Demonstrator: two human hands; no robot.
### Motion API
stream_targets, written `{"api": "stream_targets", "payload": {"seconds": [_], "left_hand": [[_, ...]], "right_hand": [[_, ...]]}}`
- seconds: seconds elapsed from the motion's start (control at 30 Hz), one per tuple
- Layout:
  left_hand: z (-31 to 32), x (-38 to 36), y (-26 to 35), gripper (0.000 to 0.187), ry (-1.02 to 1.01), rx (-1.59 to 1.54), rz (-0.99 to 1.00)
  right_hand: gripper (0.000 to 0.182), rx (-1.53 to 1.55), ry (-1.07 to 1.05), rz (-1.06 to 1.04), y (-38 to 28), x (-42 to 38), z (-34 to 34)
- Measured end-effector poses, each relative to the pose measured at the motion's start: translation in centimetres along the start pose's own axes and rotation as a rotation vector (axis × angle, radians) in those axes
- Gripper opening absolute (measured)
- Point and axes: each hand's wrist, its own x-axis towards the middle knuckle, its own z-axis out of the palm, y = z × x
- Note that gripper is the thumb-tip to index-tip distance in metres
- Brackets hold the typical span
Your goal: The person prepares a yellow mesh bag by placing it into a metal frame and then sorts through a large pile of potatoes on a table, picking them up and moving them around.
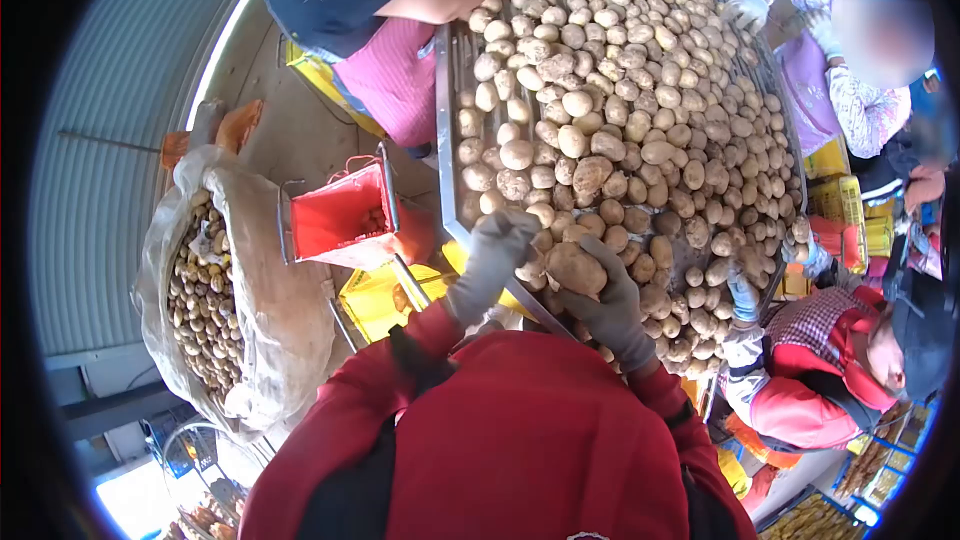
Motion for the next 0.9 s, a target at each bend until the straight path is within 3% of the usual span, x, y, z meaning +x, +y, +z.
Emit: {"api": "stream_targets", "payload": {"seconds": [0.07, 0.17, 0.27, 0.37, 0.47, 0.57, 0.63, 0.7, 0.77, 0.83, 0.87, 0.9], "left_hand": [[-0.3, -1.2, 2.5, 0.037, -0.008, -0.011, -0.087], [0.8, -4.3, 3.6, 0.065, -0.234, -0.153, -0.143], [1.4, -4.6, 3.6, 0.063, -0.226, -0.132, -0.109], [0.9, -5.4, 3.1, 0.069, -0.169, -0.267, -0.002], [0.6, -5.7, 2.6, 0.074, -0.171, -0.267, 0.079], [0.3, -5.7, 2.2, 0.074, -0.185, -0.127, 0.121], [-0.2, -5.9, 0.7, 0.074, -0.178, -0.091, 0.121], [-0.8, -6.2, 0.0, 0.074, -0.205, -0.182, 0.138], [-0.9, -6.5, 0.1, 0.075, -0.198, -0.282, 0.117], [-0.9, -6.7, 1.0, 0.075, -0.146, -0.392, 0.067], [-1.3, -6.1, -2.5, 0.075, -0.142, -0.364, 0.091], [-1.4, -6.2, -2.5, 0.072, -0.181, -0.388, 0.184]], "right_hand": [[0.075, -0.396, -0.01, -0.218, 1.0, 0.4, -0.8], [0.075, -0.496, -0.046, -0.407, 1.2, 1.4, -0.7], [0.07, -0.57, -0.12, -0.474, 1.4, 2.2, 0.1], [0.067, 0.089, -0.22, 0.096, 0.0, 2.1, 0.2], [0.057, 0.1, -0.162, -0.004, 0.9, 2.5, 0.3], [0.041, -0.352, -0.034, -0.304, 1.6, 2.9, 2.9], [0.031, -0.128, 0.007, 0.065, 1.9, 4.4, 2.2], [0.025, -0.018, 0.032, 0.188, 1.6, 5.2, 2.6], [0.022, -0.036, 0.036, 0.066, 0.5, 5.5, 3.0], [0.018, -0.404, 0.019, -0.257, 0.2, 4.9, 3.6], [0.016, -0.57, -0.004, -0.435, 0.2, 4.2, 4.2], [0.015, -0.635, -0.063, -0.42, 1.3, 3.9, 3.9]]}}
